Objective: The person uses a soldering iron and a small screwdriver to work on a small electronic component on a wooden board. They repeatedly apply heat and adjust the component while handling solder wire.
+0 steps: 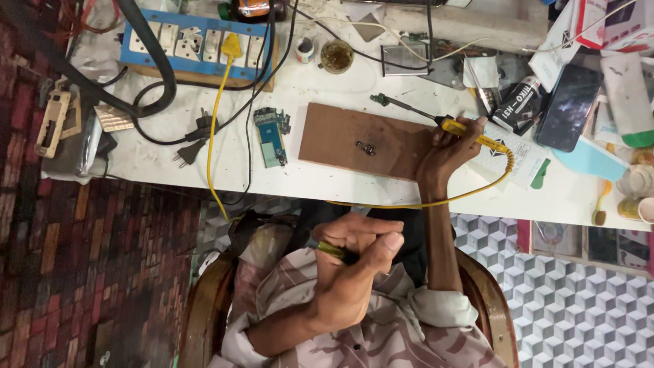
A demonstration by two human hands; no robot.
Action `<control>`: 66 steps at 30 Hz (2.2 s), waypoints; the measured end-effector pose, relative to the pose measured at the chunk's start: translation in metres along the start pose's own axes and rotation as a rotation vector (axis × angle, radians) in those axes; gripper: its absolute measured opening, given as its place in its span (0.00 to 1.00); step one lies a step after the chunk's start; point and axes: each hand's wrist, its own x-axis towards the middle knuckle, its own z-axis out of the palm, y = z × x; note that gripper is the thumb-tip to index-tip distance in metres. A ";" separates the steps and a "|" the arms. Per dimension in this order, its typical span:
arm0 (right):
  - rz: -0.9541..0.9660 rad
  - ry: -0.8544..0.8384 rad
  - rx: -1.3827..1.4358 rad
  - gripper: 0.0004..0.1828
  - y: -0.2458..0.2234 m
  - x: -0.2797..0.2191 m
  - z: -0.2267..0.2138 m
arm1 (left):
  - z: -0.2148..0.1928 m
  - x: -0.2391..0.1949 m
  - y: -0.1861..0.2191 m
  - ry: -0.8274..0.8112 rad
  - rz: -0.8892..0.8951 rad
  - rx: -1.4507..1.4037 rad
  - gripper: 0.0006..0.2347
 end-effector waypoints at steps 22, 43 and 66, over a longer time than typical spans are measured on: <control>0.068 -0.292 -0.399 0.17 -0.013 0.008 0.061 | -0.129 0.079 -0.022 0.443 0.103 0.103 0.15; -0.145 -0.515 -0.564 0.08 0.036 0.016 0.066 | -0.098 0.107 -0.044 0.250 0.014 0.387 0.15; -0.108 -0.550 -0.590 0.11 0.013 0.016 0.085 | -0.120 0.114 -0.057 0.430 0.201 0.437 0.08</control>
